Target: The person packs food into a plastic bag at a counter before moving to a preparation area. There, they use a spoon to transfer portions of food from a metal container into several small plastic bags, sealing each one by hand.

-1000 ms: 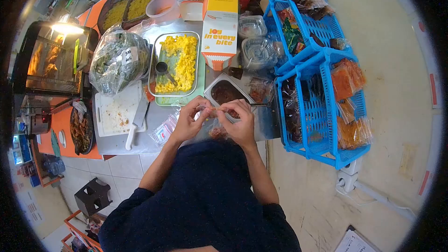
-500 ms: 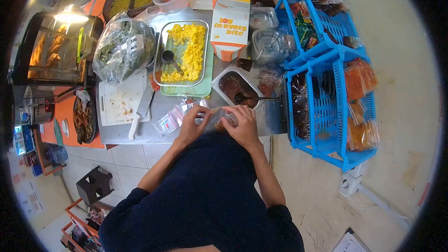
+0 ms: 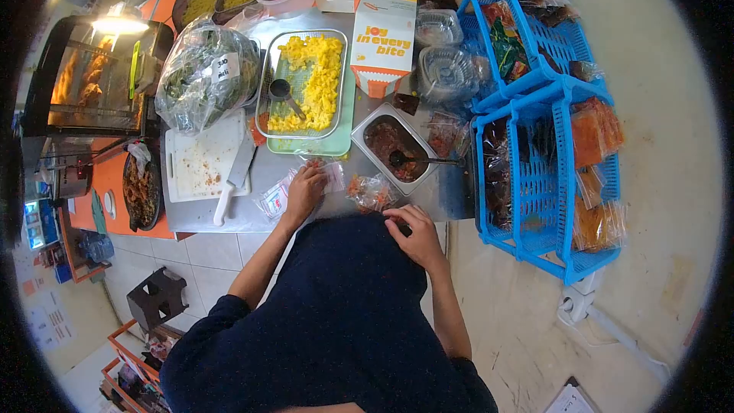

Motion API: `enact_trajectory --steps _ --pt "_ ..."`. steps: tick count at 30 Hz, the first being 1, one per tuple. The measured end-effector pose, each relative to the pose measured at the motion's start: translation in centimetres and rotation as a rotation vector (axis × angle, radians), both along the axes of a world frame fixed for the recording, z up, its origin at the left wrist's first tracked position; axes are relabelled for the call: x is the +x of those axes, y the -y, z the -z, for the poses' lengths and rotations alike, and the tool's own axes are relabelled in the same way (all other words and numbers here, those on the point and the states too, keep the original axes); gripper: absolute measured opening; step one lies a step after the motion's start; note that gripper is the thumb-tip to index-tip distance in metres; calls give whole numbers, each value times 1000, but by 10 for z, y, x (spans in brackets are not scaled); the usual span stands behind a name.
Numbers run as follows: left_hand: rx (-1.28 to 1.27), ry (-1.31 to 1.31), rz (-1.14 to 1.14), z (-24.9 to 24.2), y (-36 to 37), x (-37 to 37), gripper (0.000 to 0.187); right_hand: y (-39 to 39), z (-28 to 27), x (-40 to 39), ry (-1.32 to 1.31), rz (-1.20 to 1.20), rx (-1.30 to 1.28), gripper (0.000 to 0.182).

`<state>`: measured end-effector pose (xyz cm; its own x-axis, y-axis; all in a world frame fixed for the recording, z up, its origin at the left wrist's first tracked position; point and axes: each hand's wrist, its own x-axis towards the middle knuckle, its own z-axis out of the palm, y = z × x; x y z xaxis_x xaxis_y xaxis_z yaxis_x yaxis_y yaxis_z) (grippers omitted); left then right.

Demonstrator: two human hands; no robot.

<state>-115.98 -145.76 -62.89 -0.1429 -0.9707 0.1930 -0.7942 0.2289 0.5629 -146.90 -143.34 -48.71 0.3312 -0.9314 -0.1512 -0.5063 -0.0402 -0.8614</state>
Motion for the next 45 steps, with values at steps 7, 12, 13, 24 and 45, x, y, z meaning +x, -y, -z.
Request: enact_trajectory --steps 7,12,13,24,45 --pt "-158 -148 -75 -70 -4 -22 21 14 -6 21 21 88 -88 22" --pt "-251 -109 127 -135 1 -52 27 22 -12 58 220 170 93 31" --pt "-260 -93 189 -140 3 -56 29 24 -11 59 257 147 161 34" --pt "-218 -126 202 -139 3 -70 43 16 -1 55 230 259 11 25" --pt "610 -629 -43 -158 -33 -69 27 7 6 43 265 72 287 15"
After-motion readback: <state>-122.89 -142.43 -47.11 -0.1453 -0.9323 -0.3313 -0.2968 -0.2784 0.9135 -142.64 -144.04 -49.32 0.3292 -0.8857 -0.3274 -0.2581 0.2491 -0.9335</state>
